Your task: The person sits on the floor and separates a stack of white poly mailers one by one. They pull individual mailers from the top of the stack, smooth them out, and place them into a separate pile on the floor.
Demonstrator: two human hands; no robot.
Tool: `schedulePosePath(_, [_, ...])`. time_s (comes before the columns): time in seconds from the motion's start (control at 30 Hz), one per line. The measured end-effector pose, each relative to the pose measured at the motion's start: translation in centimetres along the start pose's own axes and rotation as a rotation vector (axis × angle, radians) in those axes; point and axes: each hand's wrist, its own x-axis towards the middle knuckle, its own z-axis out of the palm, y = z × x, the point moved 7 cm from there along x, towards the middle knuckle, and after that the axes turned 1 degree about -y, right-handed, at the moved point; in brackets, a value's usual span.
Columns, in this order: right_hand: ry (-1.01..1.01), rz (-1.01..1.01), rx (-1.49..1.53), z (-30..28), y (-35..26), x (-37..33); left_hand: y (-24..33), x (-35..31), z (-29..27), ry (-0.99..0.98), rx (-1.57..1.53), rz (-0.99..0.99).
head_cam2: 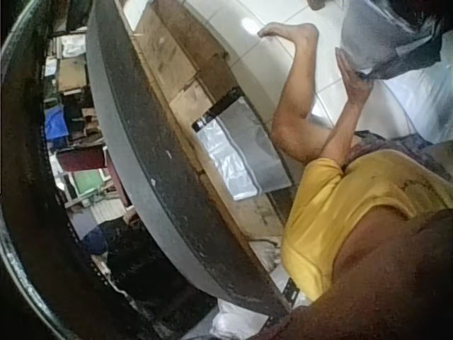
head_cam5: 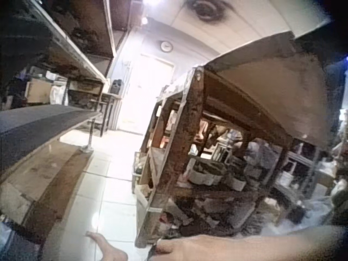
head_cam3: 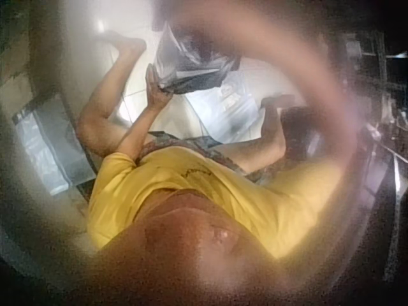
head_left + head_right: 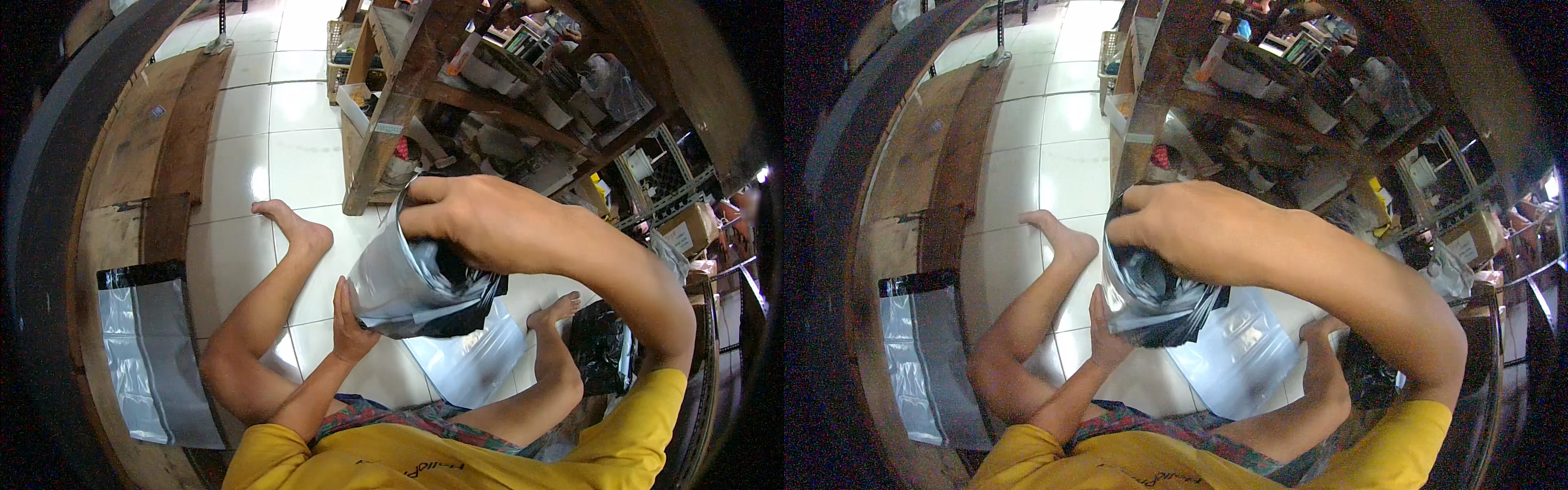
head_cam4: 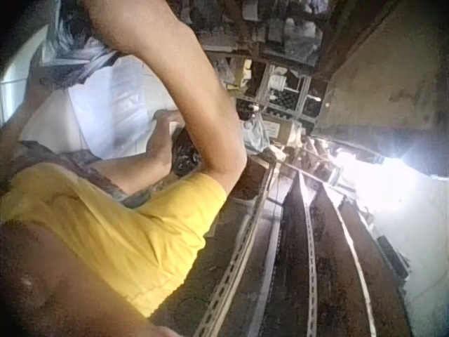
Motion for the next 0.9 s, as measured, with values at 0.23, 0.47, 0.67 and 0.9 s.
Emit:
schedulePosePath(0.23, [0.103,-0.015,0.086,-0.8,1.7,1.8,-0.2,1.0,0.5,-0.014,-0.019,-0.043])
schedulePosePath(0.47, [-0.044,0.496,-0.046,-0.3,3.3,0.0,-0.7,1.0,1.1,-0.007,-0.003,-0.041])
schedulePosePath(0.67, [-0.008,0.476,0.11,0.4,3.3,-0.6,-0.2,1.1,0.7,-0.046,0.002,-0.033])
schedulePosePath(0.9, [0.17,0.125,-0.068,-0.1,1.8,0.7,-0.4,1.3,1.1,-0.035,-0.025,-0.024])
